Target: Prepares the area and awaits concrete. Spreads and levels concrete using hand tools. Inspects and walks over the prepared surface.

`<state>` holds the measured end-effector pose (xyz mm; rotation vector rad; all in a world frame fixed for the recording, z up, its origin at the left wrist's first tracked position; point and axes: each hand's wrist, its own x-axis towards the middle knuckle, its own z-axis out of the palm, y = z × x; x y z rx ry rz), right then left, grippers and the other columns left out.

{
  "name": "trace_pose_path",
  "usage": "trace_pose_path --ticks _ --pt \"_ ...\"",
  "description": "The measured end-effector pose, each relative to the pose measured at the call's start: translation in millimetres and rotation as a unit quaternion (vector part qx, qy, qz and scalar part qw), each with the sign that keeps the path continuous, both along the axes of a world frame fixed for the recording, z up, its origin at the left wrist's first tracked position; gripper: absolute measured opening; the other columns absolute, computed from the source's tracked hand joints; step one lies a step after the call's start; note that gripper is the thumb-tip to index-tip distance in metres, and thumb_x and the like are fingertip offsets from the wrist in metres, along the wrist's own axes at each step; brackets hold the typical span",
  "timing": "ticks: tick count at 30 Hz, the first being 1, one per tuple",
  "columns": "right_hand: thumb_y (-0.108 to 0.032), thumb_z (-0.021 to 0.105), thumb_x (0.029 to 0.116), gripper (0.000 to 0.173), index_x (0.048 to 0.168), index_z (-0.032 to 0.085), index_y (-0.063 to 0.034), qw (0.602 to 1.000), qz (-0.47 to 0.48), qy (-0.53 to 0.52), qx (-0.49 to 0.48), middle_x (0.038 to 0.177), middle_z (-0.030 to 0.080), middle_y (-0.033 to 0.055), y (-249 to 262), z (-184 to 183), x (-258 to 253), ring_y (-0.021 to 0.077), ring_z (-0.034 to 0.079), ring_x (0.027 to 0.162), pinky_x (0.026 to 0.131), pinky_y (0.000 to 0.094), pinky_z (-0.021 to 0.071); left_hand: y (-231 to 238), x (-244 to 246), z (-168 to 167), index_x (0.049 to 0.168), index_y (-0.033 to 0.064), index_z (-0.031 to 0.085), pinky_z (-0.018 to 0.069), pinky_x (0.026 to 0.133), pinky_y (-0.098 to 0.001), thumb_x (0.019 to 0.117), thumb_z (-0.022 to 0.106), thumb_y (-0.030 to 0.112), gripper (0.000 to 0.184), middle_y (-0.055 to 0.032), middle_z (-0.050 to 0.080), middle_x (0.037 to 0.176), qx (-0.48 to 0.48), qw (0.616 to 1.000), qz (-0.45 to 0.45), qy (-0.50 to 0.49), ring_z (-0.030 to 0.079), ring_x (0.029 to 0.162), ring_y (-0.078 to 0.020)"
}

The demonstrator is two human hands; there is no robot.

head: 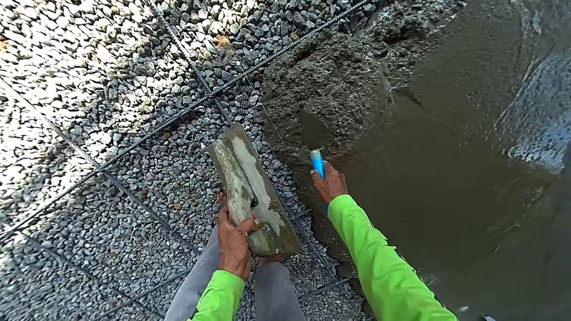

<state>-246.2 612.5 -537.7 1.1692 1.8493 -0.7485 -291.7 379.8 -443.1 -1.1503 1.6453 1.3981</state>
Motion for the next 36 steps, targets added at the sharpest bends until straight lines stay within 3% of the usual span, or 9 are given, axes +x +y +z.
trace_pose_path --ticks 4,8,11,16,18,23,25,28,36 --pt "-0.028 0.055 0.1066 0.048 0.146 0.05 -0.0013 0.999 0.015 0.038 0.018 0.116 0.069 0.0275 -7.9 1.0 3.1 0.0435 0.069 0.108 0.096 0.0597 0.052 1.4 -2.7 -0.2 0.148 0.0011 0.031 0.0625 0.067 -0.0376 0.0758 0.06 -0.012 0.079 -0.0203 0.063 0.109 0.0 1.0 0.003 -0.001 0.07 0.078 -0.0259" --pt "-0.032 0.054 0.1065 0.048 0.146 0.05 -0.0053 0.999 0.039 -0.011 -0.007 0.12 0.068 0.0247 -5.0 -3.2 -7.4 0.0418 0.067 0.114 0.098 0.0588 0.0518 2.4 -2.2 -0.6 0.145 0.0008 0.034 0.0625 0.066 -0.0382 0.0748 0.061 -0.011 0.076 -0.0204 0.063 0.107 0.005 1.0 0.001 0.002 0.07 0.077 -0.0268" --pt "-0.031 0.054 0.1068 0.047 0.145 0.051 -0.0036 0.999 0.015 0.041 0.007 0.117 0.069 0.0252 -4.7 1.9 -18.1 0.0414 0.068 0.111 0.098 0.0586 0.0515 1.5 -3.9 -1.6 0.143 0.0 0.036 0.0622 0.066 -0.0382 0.0742 0.061 -0.011 0.074 -0.0204 0.064 0.104 0.003 1.0 0.005 0.005 0.07 0.077 -0.0268" --pt "-0.036 0.051 0.1082 0.045 0.141 0.053 -0.0052 0.99 -0.092 0.106 0.003 0.1 0.07 0.0229 5.6 -14.5 -43.4 0.0369 0.071 0.079 0.074 0.0574 0.0584 0.0 -5.9 -2.1 0.142 0.0003 0.038 0.0623 0.066 -0.0383 0.0748 0.062 -0.012 0.072 -0.0199 0.064 0.104 -0.001 1.0 0.008 0.002 0.07 0.077 -0.0267" --pt "-0.036 0.051 0.1079 0.044 0.139 0.054 -0.0049 0.986 -0.12 0.117 0.005 0.098 0.069 0.022 9.1 -30.9 -64.8 0.0352 0.07 0.073 0.069 0.0563 0.0594 -1.8 -6.6 -2.6 0.143 0.0005 0.037 0.0624 0.066 -0.0384 0.0748 0.061 -0.011 0.074 -0.0204 0.064 0.103 0.001 1.0 0.014 0.002 0.07 0.076 -0.0273" --pt "-0.034 0.054 0.1058 0.04 0.126 0.061 -0.0011 0.998 -0.011 0.062 -0.025 0.104 0.068 0.0241 31.0 -28.3 -113.6 0.0368 0.071 0.081 0.075 0.0572 0.0584 -2.1 -8.1 -1.9 0.145 0.0004 0.036 0.0625 0.067 -0.0385 0.0749 0.061 -0.012 0.075 -0.0208 0.065 0.106 0.002 1.0 0.009 -0.003 0.071 0.078 -0.0271" --pt "-0.032 0.055 0.1045 0.038 0.126 0.062 -0.0018 0.996 0.055 0.069 -0.004 0.11 0.069 0.0259 38.7 -17.9 -112.9 0.0425 0.069 0.1 0.086 0.0639 0.0534 -0.5 -8.0 -2.3 0.144 0.0005 0.036 0.0625 0.067 -0.0383 0.0741 0.063 -0.011 0.075 -0.0207 0.065 0.106 0.005 1.0 0.005 0.0 0.071 0.079 -0.0268" --pt "-0.031 0.056 0.1036 0.038 0.126 0.062 -0.0005 0.993 0.1 0.057 -0.002 0.115 0.068 0.0276 28.8 -21.6 -110.2 0.0452 0.067 0.109 0.09 0.0653 0.052 -1.1 -7.8 -1.1 0.145 0.0011 0.035 0.0622 0.068 -0.0383 0.0748 0.063 -0.01 0.077 -0.0203 0.064 0.107 0.008 1.0 0.007 -0.006 0.07 0.08 -0.0267" --pt "-0.032 0.051 0.1048 0.042 0.134 0.057 -0.0029 0.995 0.087 0.056 0.009 0.115 0.069 0.026 2.7 -36.4 -120.9 0.0432 0.069 0.108 0.089 0.0629 0.0541 -5.4 -9.2 -2.0 0.152 0.0025 0.029 0.0627 0.067 -0.0375 0.0778 0.06 -0.013 0.082 -0.021 0.063 0.11 0.003 1.0 0.011 -0.001 0.07 0.078 -0.0266"
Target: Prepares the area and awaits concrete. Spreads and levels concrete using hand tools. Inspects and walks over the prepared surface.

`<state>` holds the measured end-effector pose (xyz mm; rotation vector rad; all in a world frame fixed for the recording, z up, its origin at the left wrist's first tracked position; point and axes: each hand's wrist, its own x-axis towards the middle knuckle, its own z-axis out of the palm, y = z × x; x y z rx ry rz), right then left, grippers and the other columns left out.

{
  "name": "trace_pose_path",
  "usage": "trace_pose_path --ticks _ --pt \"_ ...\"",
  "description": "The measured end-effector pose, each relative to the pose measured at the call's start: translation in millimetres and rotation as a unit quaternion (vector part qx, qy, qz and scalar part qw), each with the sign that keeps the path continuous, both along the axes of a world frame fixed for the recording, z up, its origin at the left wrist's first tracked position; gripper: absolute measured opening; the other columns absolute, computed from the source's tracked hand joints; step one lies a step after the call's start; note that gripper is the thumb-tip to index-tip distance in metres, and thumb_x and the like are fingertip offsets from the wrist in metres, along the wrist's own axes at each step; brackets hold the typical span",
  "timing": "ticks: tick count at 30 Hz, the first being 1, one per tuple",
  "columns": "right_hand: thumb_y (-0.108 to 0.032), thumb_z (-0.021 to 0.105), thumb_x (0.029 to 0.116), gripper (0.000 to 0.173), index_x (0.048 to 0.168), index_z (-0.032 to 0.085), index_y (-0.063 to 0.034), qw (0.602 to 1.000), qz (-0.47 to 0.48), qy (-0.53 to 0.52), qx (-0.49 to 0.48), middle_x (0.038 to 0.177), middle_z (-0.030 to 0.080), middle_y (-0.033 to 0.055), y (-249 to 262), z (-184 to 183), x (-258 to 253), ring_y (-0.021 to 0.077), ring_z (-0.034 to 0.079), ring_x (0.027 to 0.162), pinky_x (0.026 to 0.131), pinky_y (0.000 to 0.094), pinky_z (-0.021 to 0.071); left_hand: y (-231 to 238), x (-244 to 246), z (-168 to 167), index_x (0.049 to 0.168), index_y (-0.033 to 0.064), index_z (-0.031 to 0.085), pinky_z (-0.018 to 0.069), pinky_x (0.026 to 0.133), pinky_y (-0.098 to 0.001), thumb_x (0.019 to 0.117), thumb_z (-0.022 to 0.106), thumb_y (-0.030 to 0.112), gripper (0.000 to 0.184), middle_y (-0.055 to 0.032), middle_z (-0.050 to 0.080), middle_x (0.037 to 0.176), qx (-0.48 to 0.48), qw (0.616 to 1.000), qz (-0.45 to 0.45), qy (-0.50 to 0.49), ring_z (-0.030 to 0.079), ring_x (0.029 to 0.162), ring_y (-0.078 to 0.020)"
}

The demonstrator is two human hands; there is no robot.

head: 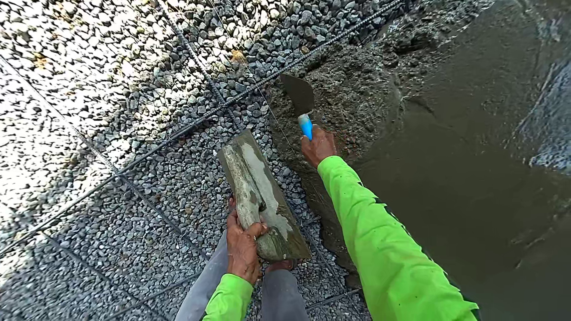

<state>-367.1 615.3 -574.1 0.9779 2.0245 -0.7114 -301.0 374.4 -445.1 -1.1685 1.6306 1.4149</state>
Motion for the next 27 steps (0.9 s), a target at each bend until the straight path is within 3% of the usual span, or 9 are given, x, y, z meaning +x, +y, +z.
trace_pose_path --ticks 10,14,17,22,25,27 --pt "-0.034 0.054 0.1052 0.043 0.136 0.059 -0.0048 0.996 -0.062 0.054 -0.04 0.113 0.07 0.0243 -1.8 2.4 49.2 0.0415 0.07 0.104 0.09 0.0627 0.0533 2.9 6.4 -2.2 0.154 0.0032 0.028 0.0631 0.068 -0.0386 0.0782 0.06 -0.012 0.084 -0.0208 0.063 0.112 -0.005 1.0 -0.018 0.003 0.071 0.079 -0.0271" --pt "-0.035 0.054 0.1061 0.041 0.136 0.061 -0.0074 0.984 -0.116 0.059 -0.124 0.102 0.07 0.0199 -2.8 5.4 62.8 0.0333 0.071 0.079 0.074 0.0549 0.0589 5.1 11.6 -2.4 0.153 0.0021 0.029 0.0633 0.067 -0.039 0.0756 0.061 -0.011 0.084 -0.0207 0.064 0.109 -0.008 1.0 -0.028 0.01 0.071 0.077 -0.0272" --pt "-0.037 0.055 0.1065 0.042 0.137 0.059 -0.0094 0.972 -0.167 0.02 -0.162 0.096 0.069 0.0177 6.2 1.2 87.6 0.0294 0.068 0.068 0.065 0.0495 0.0595 11.6 14.8 0.4 0.148 -0.0001 0.032 0.063 0.066 -0.0376 0.0766 0.06 -0.011 0.078 -0.0187 0.064 0.104 -0.013 0.999 -0.047 0.012 0.071 0.075 -0.0252" --pt "-0.038 0.054 0.1073 0.045 0.143 0.054 -0.0118 0.937 -0.336 0.034 -0.085 0.09 0.067 0.0149 38.5 6.3 147.5 0.0245 0.063 0.057 0.053 0.0431 0.0579 12.2 18.2 1.9 0.146 -0.0007 0.034 0.0629 0.065 -0.0374 0.0757 0.059 -0.012 0.076 -0.0181 0.064 0.104 -0.014 0.998 -0.054 0.016 0.07 0.075 -0.0246" --pt "-0.037 0.055 0.1071 0.044 0.142 0.054 -0.0103 0.928 -0.368 0.048 -0.02 0.088 0.066 0.0155 62.7 20.8 173.3 0.0252 0.063 0.056 0.052 0.0437 0.0578 12.2 20.9 0.9 0.142 -0.0014 0.036 0.0628 0.064 -0.0367 0.076 0.059 -0.011 0.071 -0.0168 0.064 0.102 -0.01 0.998 -0.064 0.02 0.07 0.074 -0.0239" --pt "-0.036 0.055 0.1074 0.044 0.143 0.054 -0.0101 0.934 -0.351 0.058 -0.03 0.087 0.066 0.0154 63.8 28.4 181.5 0.0248 0.063 0.055 0.051 0.0431 0.058 12.1 22.4 1.6 0.142 -0.0012 0.036 0.0629 0.065 -0.0368 0.0767 0.059 -0.01 0.07 -0.0164 0.065 0.1 -0.01 0.998 -0.068 0.017 0.07 0.073 -0.0239"
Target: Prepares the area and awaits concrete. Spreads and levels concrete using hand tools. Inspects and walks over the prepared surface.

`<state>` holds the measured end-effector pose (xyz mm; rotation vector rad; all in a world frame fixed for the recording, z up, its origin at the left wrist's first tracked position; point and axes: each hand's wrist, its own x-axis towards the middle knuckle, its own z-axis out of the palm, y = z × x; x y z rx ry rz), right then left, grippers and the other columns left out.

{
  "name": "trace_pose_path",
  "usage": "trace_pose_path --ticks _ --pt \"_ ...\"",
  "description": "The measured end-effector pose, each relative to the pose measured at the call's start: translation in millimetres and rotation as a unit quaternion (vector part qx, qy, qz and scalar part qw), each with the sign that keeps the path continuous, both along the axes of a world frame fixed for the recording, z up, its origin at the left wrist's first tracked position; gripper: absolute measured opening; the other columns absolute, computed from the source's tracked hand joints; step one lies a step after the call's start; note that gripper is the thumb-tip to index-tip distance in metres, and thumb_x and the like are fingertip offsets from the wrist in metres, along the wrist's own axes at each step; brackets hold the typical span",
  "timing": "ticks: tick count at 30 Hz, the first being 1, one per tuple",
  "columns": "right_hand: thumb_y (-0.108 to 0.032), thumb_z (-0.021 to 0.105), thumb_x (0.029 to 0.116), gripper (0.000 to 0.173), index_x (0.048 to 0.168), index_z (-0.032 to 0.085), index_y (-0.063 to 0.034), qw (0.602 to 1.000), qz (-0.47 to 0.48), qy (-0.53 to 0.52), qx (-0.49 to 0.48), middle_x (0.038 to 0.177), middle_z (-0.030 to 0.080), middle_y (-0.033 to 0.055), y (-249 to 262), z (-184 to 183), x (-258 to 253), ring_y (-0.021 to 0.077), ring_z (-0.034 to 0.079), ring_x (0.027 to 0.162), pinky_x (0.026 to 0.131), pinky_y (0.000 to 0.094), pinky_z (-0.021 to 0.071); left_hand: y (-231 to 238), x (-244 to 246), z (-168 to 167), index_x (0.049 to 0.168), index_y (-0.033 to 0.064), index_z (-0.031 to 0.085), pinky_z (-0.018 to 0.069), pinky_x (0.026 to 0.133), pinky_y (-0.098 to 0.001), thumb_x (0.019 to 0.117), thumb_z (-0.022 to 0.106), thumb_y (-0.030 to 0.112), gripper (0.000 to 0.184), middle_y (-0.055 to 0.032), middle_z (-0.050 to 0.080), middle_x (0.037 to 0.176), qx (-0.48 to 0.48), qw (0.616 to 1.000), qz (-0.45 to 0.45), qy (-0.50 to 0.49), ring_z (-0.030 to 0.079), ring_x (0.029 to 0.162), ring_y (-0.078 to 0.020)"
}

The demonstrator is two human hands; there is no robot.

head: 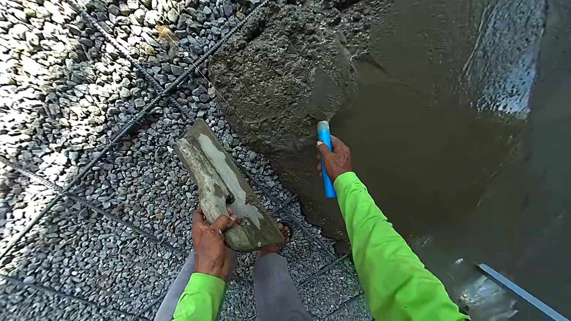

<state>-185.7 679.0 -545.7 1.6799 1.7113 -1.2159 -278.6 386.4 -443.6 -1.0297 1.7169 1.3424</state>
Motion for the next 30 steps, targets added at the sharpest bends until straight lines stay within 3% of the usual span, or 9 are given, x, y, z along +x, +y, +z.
trace_pose_path --ticks 7,11,15,19,22,25,30 --pt "-0.037 0.057 0.1063 0.042 0.14 0.06 -0.0127 0.956 0.228 0.003 -0.185 0.095 0.069 0.0172 -30.4 -16.6 -24.0 0.0265 0.064 0.061 0.058 0.0456 0.0577 4.9 3.9 0.5 0.143 -0.001 0.035 0.0628 0.066 -0.0376 0.0756 0.059 -0.012 0.072 -0.0188 0.064 0.102 0.003 1.0 -0.013 0.009 0.07 0.075 -0.0254" --pt "-0.037 0.057 0.1057 0.042 0.14 0.059 -0.0125 0.977 0.171 0.006 -0.13 0.096 0.069 0.0178 -20.5 -28.5 -18.4 0.0283 0.065 0.062 0.059 0.0484 0.0579 3.0 7.5 1.2 0.141 -0.0007 0.038 0.0628 0.066 -0.0377 0.0776 0.058 -0.011 0.068 -0.0185 0.064 0.103 0.003 1.0 -0.022 0.005 0.07 0.076 -0.0254" --pt "-0.037 0.054 0.1074 0.044 0.143 0.055 -0.0116 0.995 0.046 0.045 -0.076 0.086 0.068 0.013 -17.9 -21.3 -1.6 0.0221 0.063 0.053 0.049 0.0403 0.058 0.7 9.8 -0.1 0.139 -0.0006 0.039 0.0629 0.067 -0.039 0.077 0.059 -0.011 0.066 -0.0186 0.064 0.1 0.009 1.0 -0.017 0.007 0.07 0.076 -0.0263" --pt "-0.035 0.055 0.107 0.044 0.144 0.056 -0.0119 0.991 0.08 0.023 -0.104 0.089 0.068 0.0151 -26.2 -17.8 18.1 0.024 0.063 0.055 0.051 0.0422 0.0577 2.6 10.5 0.0 0.139 0.0 0.039 0.0628 0.068 -0.0383 0.0773 0.059 -0.011 0.066 -0.018 0.064 0.099 0.008 1.0 -0.018 0.01 0.07 0.076 -0.0259" --pt "-0.036 0.056 0.1064 0.042 0.14 0.059 -0.0109 0.981 0.157 -0.014 -0.115 0.096 0.069 0.0184 -39.0 -20.9 33.8 0.0297 0.066 0.065 0.062 0.05 0.0583 2.6 13.5 0.1 0.142 0.0 0.036 0.0629 0.069 -0.0382 0.0771 0.058 -0.011 0.069 -0.0178 0.064 0.099 0.009 1.0 -0.025 0.009 0.071 0.076 -0.0256" --pt "-0.034 0.059 0.1045 0.042 0.139 0.061 -0.0089 0.977 0.203 -0.003 -0.067 0.11 0.071 0.0215 -49.8 -23.1 50.8 0.0383 0.07 0.096 0.087 0.0607 0.0541 2.3 16.2 -0.1 0.143 0.0002 0.036 0.063 0.068 -0.0386 0.0769 0.058 -0.011 0.07 -0.0183 0.065 0.099 0.006 1.0 -0.029 0.008 0.071 0.076 -0.026" --pt "-0.034 0.059 0.1038 0.046 0.142 0.059 -0.0099 0.972 0.228 -0.014 -0.055 0.115 0.071 0.022 -53.4 -26.7 67.3 0.0395 0.069 0.106 0.094 0.0622 0.0525 5.0 21.4 -2.2 0.142 -0.0004 0.037 0.0632 0.067 -0.0386 0.0762 0.059 -0.011 0.07 -0.0187 0.065 0.101 0.008 0.999 -0.037 0.01 0.071 0.076 -0.0258"
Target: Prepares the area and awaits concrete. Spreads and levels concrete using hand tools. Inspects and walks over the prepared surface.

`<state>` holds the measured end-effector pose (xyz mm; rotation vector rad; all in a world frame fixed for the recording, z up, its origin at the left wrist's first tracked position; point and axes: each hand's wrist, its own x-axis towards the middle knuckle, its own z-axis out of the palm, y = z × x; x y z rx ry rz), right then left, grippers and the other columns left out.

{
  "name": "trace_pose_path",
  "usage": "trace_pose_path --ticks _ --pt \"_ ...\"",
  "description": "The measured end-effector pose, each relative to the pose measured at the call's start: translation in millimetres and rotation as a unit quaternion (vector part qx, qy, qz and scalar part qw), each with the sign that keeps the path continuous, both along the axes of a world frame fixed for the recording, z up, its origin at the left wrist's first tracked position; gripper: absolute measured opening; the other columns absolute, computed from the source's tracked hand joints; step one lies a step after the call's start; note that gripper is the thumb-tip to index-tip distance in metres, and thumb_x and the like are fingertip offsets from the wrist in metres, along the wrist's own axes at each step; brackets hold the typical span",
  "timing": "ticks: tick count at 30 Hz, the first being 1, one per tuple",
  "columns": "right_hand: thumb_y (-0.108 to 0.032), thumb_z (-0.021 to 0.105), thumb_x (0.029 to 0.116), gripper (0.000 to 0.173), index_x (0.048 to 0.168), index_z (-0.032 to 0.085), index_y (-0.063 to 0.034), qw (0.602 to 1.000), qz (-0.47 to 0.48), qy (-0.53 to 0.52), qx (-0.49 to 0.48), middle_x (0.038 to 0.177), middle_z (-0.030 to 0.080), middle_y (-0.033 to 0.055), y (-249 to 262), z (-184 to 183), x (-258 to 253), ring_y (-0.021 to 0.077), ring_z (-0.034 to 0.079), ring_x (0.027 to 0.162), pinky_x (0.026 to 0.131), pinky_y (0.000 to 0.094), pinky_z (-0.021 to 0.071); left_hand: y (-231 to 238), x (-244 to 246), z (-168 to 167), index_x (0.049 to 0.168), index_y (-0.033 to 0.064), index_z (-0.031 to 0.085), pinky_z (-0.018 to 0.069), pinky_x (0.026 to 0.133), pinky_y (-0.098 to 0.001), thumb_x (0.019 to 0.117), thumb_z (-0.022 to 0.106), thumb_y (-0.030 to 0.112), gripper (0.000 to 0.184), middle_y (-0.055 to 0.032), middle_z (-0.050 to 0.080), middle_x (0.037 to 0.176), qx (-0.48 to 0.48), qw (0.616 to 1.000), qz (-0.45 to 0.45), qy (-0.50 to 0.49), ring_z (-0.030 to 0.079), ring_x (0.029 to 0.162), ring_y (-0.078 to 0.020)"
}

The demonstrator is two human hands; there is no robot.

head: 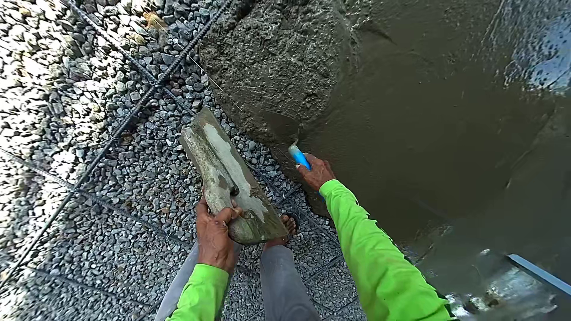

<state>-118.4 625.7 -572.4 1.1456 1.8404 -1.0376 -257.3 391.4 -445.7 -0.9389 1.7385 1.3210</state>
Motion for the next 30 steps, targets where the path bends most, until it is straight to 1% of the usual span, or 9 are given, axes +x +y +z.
trace_pose_path --ticks 2,6,9,18,20,22,25,28,30 --pt "-0.035 0.059 0.1041 0.047 0.144 0.057 -0.0096 1.0 0.008 0.002 0.0 0.116 0.071 0.0226 0.3 2.5 2.9 0.0396 0.07 0.106 0.093 0.0619 0.0535 1.7 1.3 -0.2 0.142 -0.0009 0.036 0.063 0.066 -0.0381 0.0762 0.058 -0.012 0.071 -0.0187 0.064 0.101 0.001 1.0 0.0 0.003 0.071 0.075 -0.0257" --pt "-0.035 0.057 0.1059 0.045 0.144 0.057 -0.011 0.998 -0.011 0.0 -0.063 0.104 0.07 0.0215 9.7 9.0 -0.9 0.0336 0.07 0.077 0.074 0.0539 0.0592 4.4 2.6 0.5 0.147 -0.0005 0.033 0.063 0.066 -0.0369 0.0753 0.058 -0.012 0.077 -0.0176 0.064 0.103 0.001 1.0 -0.01 0.006 0.071 0.075 -0.0246" --pt "-0.035 0.058 0.1053 0.04 0.136 0.062 -0.0097 0.992 0.033 -0.02 -0.122 0.094 0.069 0.0185 39.1 6.5 1.6 0.0281 0.065 0.064 0.064 0.0484 0.058 5.1 3.8 0.3 0.146 -0.0004 0.034 0.0629 0.066 -0.0371 0.0758 0.058 -0.01 0.075 -0.0165 0.065 0.102 -0.001 1.0 -0.022 0.008 0.071 0.075 -0.0237" --pt "-0.035 0.061 0.1043 0.041 0.137 0.06 -0.0103 0.996 -0.054 -0.025 0.073 0.096 0.07 0.0219 127.5 19.8 2.4 0.0356 0.068 0.072 0.069 0.0561 0.0567 12.2 1.1 0.1 0.15 0.0021 0.03 0.0627 0.064 -0.0373 0.0758 0.059 -0.011 0.08 -0.0169 0.064 0.104 -0.005 1.0 -0.017 0.005 0.07 0.074 -0.0236" --pt "-0.035 0.058 0.1051 0.044 0.14 0.056 -0.009 0.989 -0.106 -0.022 0.101 0.098 0.07 0.0231 120.4 22.4 -4.5 0.0366 0.07 0.075 0.071 0.0572 0.0579 14.2 -0.2 0.0 0.15 0.0023 0.03 0.0626 0.064 -0.0369 0.0756 0.059 -0.011 0.081 -0.0163 0.063 0.105 -0.004 1.0 -0.016 0.006 0.07 0.074 -0.0231" --pt "-0.039 0.06 0.104 0.055 0.147 0.043 -0.0093 0.975 -0.197 -0.013 0.099 0.095 0.068 0.0218 100.7 27.9 -14.4 0.034 0.069 0.069 0.067 0.0525 0.0594 16.1 -2.0 -0.6 0.149 0.0026 0.03 0.0625 0.064 -0.0363 0.0744 0.059 -0.011 0.081 -0.016 0.063 0.104 -0.004 1.0 -0.014 0.005 0.07 0.073 -0.0226" --pt "-0.035 0.066 0.1022 0.062 0.148 0.033 -0.0098 0.914 -0.399 0.052 0.048 0.08 0.063 0.0161 54.5 30.7 -32.0 0.0266 0.063 0.056 0.055 0.0427 0.0585 16.6 -7.3 -0.1 0.149 0.0026 0.031 0.062 0.062 -0.0351 0.0755 0.058 -0.011 0.079 -0.0157 0.063 0.102 -0.01 1.0 -0.012 -0.001 0.07 0.072 -0.0221" --pt "-0.033 0.05 0.1099 0.041 0.141 0.043 -0.0087 0.811 -0.575 0.104 0.015 0.079 0.06 0.0128 2.0 28.4 -56.2 0.0236 0.062 0.054 0.049 0.0384 0.0582 14.9 -12.4 -1.3 0.143 0.0019 0.036 0.0614 0.06 -0.035 0.0758 0.059 -0.012 0.073 -0.0152 0.064 0.097 -0.026 1.0 -0.005 -0.003 0.069 0.069 -0.0223" --pt "-0.039 0.044 0.1115 0.038 0.132 0.05 -0.0078 0.752 -0.654 0.083 0.013 0.081 0.058 0.0119 -26.2 25.7 -78.2 0.0219 0.058 0.052 0.046 0.0373 0.0554 12.6 -17.4 -2.4 0.14 0.002 0.038 0.0604 0.06 -0.0342 0.0774 0.059 -0.012 0.068 -0.0144 0.063 0.095 -0.048 0.999 -0.004 -0.002 0.068 0.068 -0.0213"
